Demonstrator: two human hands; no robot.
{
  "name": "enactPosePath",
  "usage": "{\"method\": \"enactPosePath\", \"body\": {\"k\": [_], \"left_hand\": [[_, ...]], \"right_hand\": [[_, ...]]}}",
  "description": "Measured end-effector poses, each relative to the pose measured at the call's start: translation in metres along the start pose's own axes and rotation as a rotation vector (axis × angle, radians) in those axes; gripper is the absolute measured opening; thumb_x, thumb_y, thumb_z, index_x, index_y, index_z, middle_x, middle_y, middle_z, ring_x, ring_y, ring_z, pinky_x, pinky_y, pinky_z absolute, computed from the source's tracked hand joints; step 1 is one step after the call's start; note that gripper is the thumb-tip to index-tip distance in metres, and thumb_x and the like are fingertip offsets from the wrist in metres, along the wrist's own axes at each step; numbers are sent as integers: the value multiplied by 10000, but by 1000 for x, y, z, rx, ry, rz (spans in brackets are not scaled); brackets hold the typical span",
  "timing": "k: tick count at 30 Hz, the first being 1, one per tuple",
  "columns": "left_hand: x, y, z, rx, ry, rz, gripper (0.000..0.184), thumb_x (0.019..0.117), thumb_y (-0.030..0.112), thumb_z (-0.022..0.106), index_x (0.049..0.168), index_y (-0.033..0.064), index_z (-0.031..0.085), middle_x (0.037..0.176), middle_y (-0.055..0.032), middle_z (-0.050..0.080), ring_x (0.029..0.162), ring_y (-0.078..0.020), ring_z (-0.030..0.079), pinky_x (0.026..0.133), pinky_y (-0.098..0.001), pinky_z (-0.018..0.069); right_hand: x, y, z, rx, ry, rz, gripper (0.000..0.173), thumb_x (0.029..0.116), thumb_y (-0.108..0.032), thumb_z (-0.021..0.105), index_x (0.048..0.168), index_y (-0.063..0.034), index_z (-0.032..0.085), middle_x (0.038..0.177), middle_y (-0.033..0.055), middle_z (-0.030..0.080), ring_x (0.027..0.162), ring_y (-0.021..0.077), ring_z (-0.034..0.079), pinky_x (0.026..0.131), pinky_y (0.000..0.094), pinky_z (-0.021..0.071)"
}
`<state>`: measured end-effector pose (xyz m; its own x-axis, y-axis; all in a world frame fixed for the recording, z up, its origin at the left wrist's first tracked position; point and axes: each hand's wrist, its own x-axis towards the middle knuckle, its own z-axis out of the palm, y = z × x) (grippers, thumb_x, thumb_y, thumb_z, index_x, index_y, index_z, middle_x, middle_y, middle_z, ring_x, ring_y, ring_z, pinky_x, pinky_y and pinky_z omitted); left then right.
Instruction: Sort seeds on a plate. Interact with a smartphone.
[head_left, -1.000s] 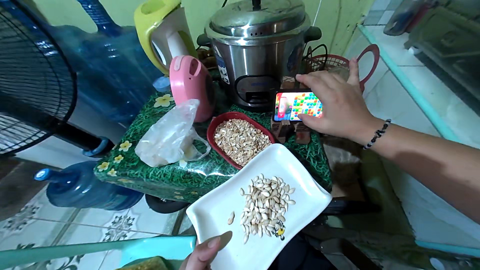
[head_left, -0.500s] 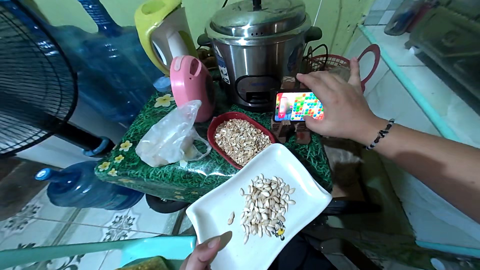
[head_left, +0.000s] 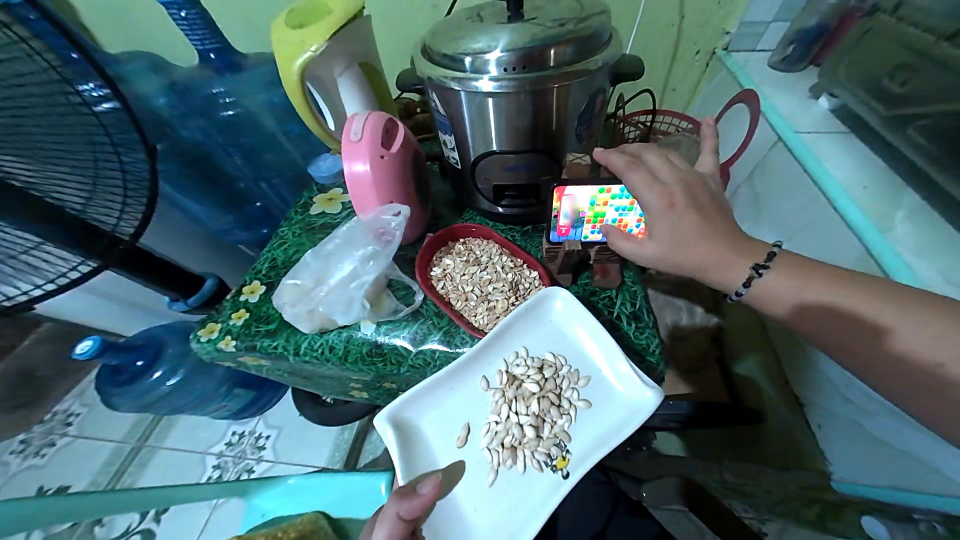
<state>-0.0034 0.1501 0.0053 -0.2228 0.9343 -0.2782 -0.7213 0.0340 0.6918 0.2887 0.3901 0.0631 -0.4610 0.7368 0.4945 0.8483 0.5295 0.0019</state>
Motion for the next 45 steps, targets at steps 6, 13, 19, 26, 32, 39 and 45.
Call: {"method": "enactPosePath", "body": {"k": [6,13,19,26,32,39,45], "left_hand": [[0,0,1,-2,7,0,175,857,70,568,940,110,717,859,-83,766,792,-139,756,717,-342,637],[0,0,-1,-18,3,-13,152,849,93,608,941,111,727,860,-89,765,795,-151,758,723,-354,637],[-1,0,1,11,21,-1,182,859,73,563,938,116,721,859,-79,767,789,-142,756,717,-349,637],[0,0,0,-1,0,-4,163,849,93,596,950,122,721,871,-83,768,803,-145,757,728,-351,637],[1,-1,-2,-19,-21,-4,159,851,92,611,944,109,739,874,-90,768,813,-151,758,736,-353,636],[1,0,-2,-17,-14,-6,154,850,96,612,935,105,740,866,-92,767,809,-151,758,737,-359,636],[1,-1,-2,-32,-21,-9,149,841,102,632,949,106,735,875,-97,766,811,-159,759,738,-363,636]], "right_hand": [[0,0,2,-4,9,8,716,905,-400,635,1542,-127,452,1449,139,561,1355,394,524,1117,831,42],[0,0,1,-4,1,9,722,900,-407,638,1540,-131,452,1448,139,561,1357,388,523,1121,828,38],[0,-1,1,1,11,6,718,897,-400,633,1537,-125,460,1443,144,568,1350,391,530,1121,828,42],[0,0,1,9,14,5,716,893,-384,633,1538,-125,459,1443,143,567,1350,390,530,1121,827,47],[0,-1,1,6,13,13,706,911,-409,626,1538,-131,462,1442,139,569,1353,385,529,1122,826,45],[0,-1,1,2,9,19,698,926,-425,613,1540,-131,457,1449,139,565,1362,383,521,1126,822,37],[0,-1,3,-2,22,11,683,931,-396,648,1533,-130,464,1440,144,569,1345,393,534,1123,826,50]]}}
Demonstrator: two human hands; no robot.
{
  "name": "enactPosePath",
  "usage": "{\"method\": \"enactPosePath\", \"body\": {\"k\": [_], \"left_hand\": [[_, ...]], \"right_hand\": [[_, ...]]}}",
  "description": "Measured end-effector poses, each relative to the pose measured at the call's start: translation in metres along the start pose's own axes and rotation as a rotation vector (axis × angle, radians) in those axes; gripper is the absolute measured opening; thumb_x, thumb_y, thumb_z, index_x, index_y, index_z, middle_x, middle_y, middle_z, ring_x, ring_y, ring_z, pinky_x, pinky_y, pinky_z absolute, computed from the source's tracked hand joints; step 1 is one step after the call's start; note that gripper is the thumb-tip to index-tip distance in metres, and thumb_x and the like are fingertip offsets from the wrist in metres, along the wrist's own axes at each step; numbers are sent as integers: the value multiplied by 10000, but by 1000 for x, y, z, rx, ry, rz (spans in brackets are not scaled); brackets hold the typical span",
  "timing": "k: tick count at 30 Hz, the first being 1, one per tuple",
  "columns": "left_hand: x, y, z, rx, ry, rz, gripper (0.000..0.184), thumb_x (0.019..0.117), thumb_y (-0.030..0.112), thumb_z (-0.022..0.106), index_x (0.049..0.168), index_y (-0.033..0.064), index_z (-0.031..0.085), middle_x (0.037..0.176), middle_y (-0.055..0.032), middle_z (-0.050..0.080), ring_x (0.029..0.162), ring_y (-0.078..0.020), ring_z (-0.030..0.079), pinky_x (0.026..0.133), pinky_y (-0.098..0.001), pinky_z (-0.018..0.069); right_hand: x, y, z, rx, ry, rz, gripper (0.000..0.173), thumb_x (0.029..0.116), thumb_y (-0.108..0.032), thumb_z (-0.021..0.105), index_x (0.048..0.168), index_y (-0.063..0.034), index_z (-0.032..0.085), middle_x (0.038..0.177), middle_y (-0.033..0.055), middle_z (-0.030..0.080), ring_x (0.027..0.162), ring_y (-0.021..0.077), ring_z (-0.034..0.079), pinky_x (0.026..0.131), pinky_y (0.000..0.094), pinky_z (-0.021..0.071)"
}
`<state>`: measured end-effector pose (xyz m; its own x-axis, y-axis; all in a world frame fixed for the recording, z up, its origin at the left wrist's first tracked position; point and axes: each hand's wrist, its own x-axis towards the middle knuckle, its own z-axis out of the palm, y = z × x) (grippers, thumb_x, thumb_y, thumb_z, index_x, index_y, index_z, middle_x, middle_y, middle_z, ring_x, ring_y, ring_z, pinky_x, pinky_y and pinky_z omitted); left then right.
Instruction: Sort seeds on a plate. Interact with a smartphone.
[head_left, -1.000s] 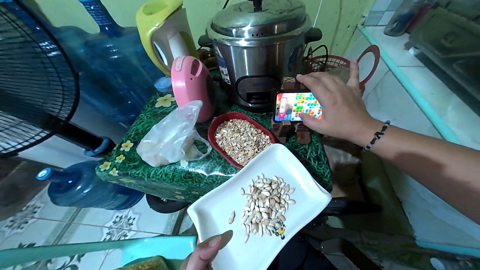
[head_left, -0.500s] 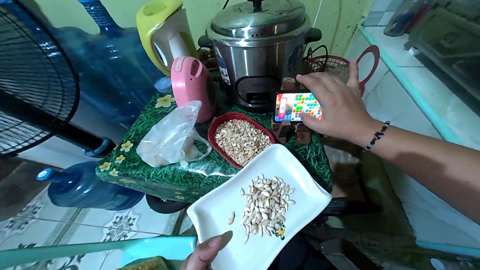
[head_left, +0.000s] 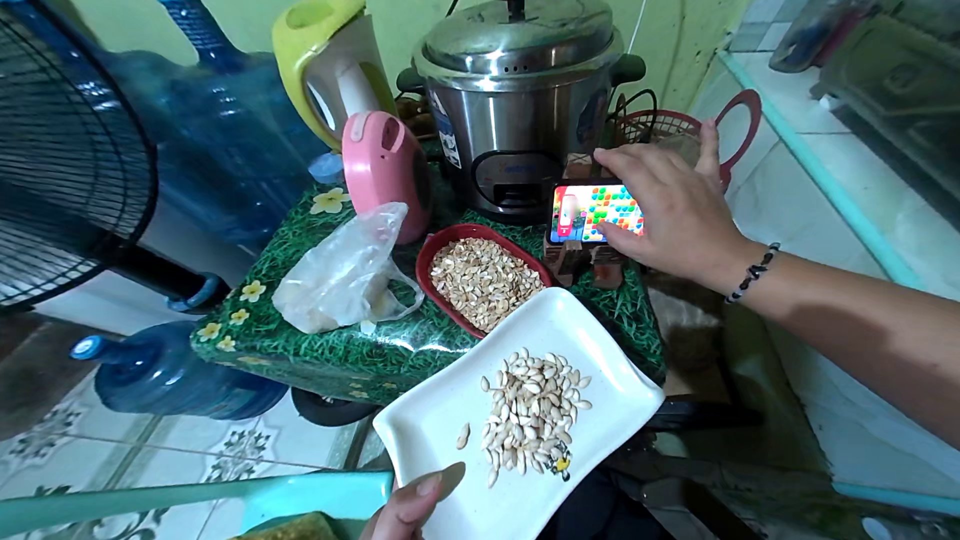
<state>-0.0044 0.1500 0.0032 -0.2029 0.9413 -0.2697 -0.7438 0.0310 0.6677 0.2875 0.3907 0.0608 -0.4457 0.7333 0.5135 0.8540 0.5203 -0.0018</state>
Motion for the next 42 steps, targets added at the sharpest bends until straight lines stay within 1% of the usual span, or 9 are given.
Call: {"method": "enactPosePath", "body": {"k": [3,5,9,22,27,32,35,38,42], "left_hand": [[-1,1,2,28,34,4,161,844,93,615,966,112,718,869,-88,765,803,-154,758,726,-360,637],[-2,1,3,59,63,4,174,846,90,590,983,118,694,864,-75,764,797,-146,756,714,-356,638],[-2,1,3,46,53,3,175,844,91,601,989,116,696,870,-82,765,800,-149,757,719,-360,638],[-1,1,2,33,29,7,170,847,86,594,960,119,718,867,-87,766,796,-145,756,721,-353,637],[-1,1,1,36,19,5,167,855,95,594,954,120,725,870,-83,767,803,-142,756,727,-351,636],[-1,1,1,37,12,8,172,865,92,588,942,122,739,869,-78,769,805,-137,756,733,-342,635],[-1,1,2,41,37,5,173,854,85,585,933,115,736,858,-81,767,795,-140,756,723,-345,636],[-1,1,3,37,33,3,173,854,81,574,949,115,714,861,-85,766,796,-144,757,720,-351,637],[0,1,1,37,26,2,174,858,86,579,971,115,708,872,-83,766,803,-147,756,726,-355,637]], "right_hand": [[0,1,1,6,10,-11,707,910,-423,618,1533,-128,465,1438,143,571,1348,391,532,1122,826,50],[0,1,2,9,11,-16,726,885,-413,603,1534,-121,462,1438,147,570,1347,388,531,1122,823,48],[0,2,0,8,-8,-20,763,844,-376,621,1541,-117,451,1445,151,563,1353,395,525,1115,831,45],[0,1,-2,15,-30,-15,813,795,-319,659,1551,-119,436,1456,152,550,1361,399,515,1117,831,33],[0,1,-3,16,-31,-19,813,789,-304,650,1551,-115,437,1455,151,551,1363,397,513,1116,831,29],[0,2,-2,12,-33,-14,825,797,-336,670,1557,-124,430,1460,147,549,1359,394,517,1119,829,29],[0,0,-3,15,-47,4,838,802,-344,692,1565,-127,421,1477,150,538,1370,399,509,1120,830,28],[0,0,-3,4,-45,1,847,801,-357,695,1568,-130,415,1472,155,539,1373,404,503,1122,829,27],[-1,-1,-1,-13,-41,13,869,812,-420,709,1577,-145,403,1476,154,533,1381,403,493,1120,831,24]]}}
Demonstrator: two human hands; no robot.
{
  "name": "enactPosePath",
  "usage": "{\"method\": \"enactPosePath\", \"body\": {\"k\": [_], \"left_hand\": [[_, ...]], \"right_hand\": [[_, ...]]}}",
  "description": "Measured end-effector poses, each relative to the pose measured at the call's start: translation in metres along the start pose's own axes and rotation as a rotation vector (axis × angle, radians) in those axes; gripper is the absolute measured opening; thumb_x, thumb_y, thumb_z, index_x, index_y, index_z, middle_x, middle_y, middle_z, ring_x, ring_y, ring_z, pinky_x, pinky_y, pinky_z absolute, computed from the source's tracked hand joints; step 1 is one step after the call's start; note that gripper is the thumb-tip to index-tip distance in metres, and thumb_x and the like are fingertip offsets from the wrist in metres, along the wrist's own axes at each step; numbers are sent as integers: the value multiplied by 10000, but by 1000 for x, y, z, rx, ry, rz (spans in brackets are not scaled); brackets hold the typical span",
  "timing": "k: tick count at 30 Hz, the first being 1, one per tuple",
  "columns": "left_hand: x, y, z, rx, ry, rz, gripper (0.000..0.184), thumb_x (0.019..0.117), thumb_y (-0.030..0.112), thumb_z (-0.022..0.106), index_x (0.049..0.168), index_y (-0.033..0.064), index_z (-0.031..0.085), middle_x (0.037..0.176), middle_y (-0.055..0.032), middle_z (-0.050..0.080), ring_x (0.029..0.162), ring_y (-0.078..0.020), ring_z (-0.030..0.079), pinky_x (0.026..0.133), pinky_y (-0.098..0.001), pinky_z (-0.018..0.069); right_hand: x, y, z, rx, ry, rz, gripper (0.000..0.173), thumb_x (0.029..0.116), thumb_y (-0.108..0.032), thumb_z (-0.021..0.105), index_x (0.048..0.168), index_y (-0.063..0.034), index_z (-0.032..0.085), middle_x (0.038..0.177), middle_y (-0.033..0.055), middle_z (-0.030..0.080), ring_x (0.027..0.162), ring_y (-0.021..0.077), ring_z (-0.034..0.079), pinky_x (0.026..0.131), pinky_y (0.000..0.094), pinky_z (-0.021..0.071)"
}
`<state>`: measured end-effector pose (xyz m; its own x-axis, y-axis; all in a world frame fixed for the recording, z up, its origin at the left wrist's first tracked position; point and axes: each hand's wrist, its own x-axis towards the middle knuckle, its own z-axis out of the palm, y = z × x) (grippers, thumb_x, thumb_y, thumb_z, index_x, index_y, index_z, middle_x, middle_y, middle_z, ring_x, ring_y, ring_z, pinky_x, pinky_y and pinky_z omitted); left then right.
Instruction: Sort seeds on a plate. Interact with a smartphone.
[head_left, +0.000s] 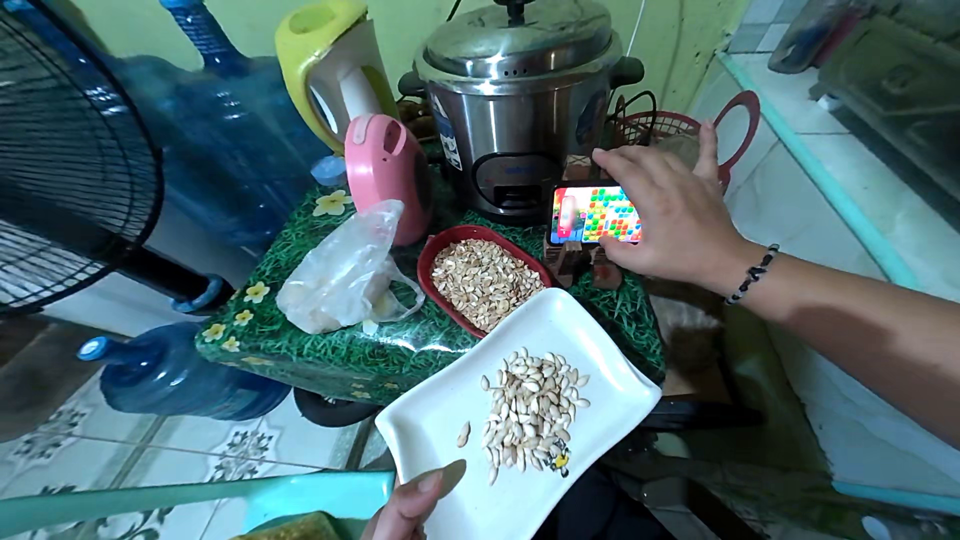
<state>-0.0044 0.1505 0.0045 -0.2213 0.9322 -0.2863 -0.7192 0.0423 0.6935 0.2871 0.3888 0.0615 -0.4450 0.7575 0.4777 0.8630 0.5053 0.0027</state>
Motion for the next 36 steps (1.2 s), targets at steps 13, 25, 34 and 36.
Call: {"method": "enactPosePath", "body": {"k": [13,25,34,36], "left_hand": [[0,0,1,-4,-5,4,180,857,84,573,937,112,733,862,-87,766,796,-142,756,724,-350,636],[0,0,-1,-9,-6,-1,173,852,89,589,978,113,705,877,-89,765,808,-155,757,732,-364,637],[0,0,-1,-10,-14,-2,165,853,91,591,963,108,713,870,-95,764,804,-154,757,727,-364,636],[0,0,-1,-7,-13,1,162,849,98,603,958,107,722,865,-96,764,800,-152,757,725,-360,636]], "right_hand": [[0,-5,4,-23,35,24,797,873,-476,656,1560,-146,424,1468,157,537,1381,405,490,1117,829,33],[0,-5,5,-27,32,28,840,815,-456,674,1558,-151,425,1458,161,544,1395,416,471,1111,835,33],[0,-8,8,-46,50,53,811,864,-532,644,1549,-154,431,1458,154,548,1412,412,456,1121,824,34],[0,-8,9,-48,59,53,803,869,-535,646,1544,-153,438,1451,154,555,1407,412,464,1120,825,37]]}}
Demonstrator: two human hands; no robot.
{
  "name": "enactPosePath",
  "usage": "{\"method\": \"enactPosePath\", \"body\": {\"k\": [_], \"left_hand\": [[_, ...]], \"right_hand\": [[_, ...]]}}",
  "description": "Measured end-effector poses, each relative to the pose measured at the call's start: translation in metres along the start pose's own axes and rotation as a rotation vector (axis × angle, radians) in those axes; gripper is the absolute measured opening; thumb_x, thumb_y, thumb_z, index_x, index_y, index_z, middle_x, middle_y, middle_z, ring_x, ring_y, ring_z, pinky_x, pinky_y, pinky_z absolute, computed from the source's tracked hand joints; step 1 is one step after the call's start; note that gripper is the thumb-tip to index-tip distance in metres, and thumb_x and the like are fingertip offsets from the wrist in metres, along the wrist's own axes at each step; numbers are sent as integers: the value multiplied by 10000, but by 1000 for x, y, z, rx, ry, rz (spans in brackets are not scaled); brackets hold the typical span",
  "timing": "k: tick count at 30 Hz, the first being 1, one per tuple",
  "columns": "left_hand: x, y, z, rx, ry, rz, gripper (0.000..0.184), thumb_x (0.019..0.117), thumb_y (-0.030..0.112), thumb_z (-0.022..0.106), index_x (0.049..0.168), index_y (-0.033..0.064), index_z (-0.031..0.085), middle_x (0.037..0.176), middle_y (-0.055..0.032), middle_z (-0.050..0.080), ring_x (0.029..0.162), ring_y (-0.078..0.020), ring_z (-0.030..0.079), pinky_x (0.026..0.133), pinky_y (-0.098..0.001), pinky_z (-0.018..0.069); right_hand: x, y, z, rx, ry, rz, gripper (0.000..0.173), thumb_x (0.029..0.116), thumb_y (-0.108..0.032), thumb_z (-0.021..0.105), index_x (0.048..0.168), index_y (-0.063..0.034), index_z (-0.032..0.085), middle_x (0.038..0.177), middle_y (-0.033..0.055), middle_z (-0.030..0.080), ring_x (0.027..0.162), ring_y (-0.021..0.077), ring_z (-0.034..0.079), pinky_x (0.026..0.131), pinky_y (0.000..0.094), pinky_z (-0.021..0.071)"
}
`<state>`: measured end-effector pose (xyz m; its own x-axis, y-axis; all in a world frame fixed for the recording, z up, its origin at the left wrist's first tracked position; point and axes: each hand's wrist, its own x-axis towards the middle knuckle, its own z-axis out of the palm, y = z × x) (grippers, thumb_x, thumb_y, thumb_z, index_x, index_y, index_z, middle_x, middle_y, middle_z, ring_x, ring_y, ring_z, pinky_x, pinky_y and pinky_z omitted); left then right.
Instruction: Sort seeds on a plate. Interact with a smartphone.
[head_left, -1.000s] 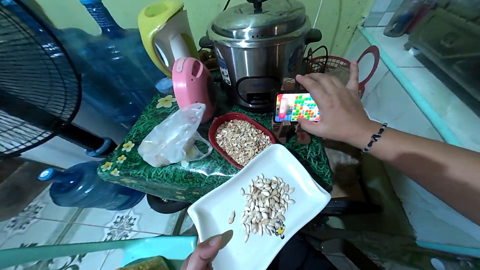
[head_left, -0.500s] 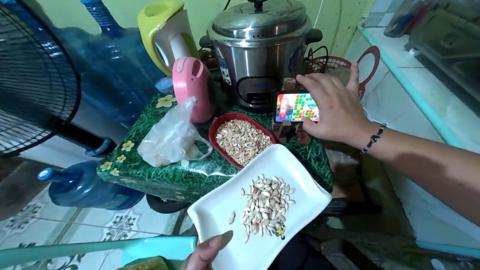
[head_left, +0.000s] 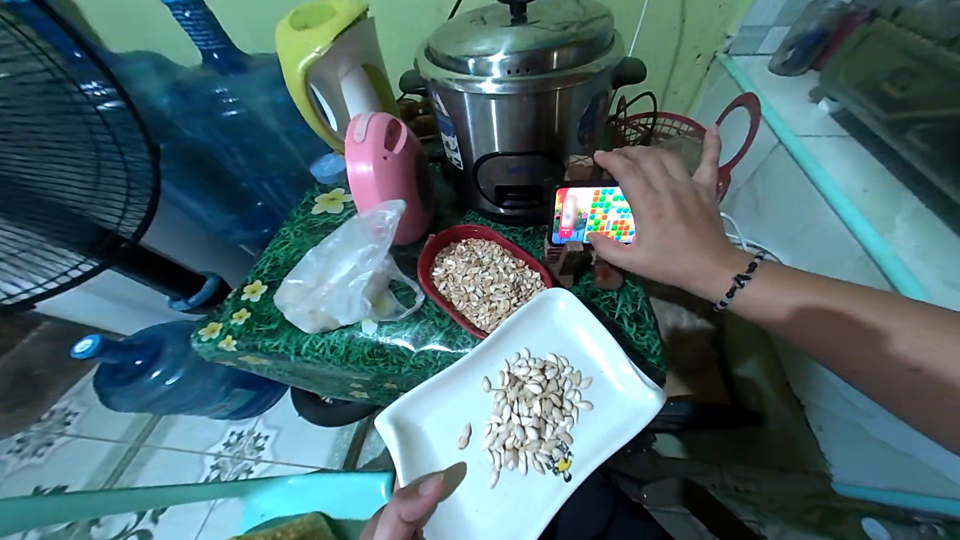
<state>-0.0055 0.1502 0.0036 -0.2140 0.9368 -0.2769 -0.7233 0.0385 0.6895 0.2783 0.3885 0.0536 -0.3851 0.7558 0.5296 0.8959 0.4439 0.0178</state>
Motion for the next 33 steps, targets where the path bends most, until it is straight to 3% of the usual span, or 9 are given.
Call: {"method": "enactPosePath", "body": {"k": [9,16,23,33], "left_hand": [[-1,1,1,-3,8,-3,165,841,92,608,978,109,699,869,-88,764,804,-152,757,724,-360,637],[-1,0,2,2,18,-2,179,848,81,587,983,115,699,870,-82,765,808,-147,756,726,-361,637],[-1,0,0,-10,7,-2,164,851,84,597,966,109,711,873,-87,765,811,-148,757,732,-360,637],[-1,0,0,-12,14,-4,174,856,77,578,981,103,696,873,-92,763,807,-153,757,726,-360,636]], "right_hand": [[1,-2,0,-7,-3,16,762,899,-500,644,1546,-156,434,1458,151,548,1415,410,453,1123,822,35],[0,-1,1,-7,7,14,801,863,-527,655,1540,-157,440,1450,156,552,1406,418,461,1114,830,40],[0,0,0,2,0,0,824,825,-468,670,1547,-149,430,1446,154,556,1401,418,465,1111,831,45],[0,-2,0,4,-2,7,766,876,-453,665,1540,-148,436,1447,153,556,1404,416,464,1113,832,44]]}}
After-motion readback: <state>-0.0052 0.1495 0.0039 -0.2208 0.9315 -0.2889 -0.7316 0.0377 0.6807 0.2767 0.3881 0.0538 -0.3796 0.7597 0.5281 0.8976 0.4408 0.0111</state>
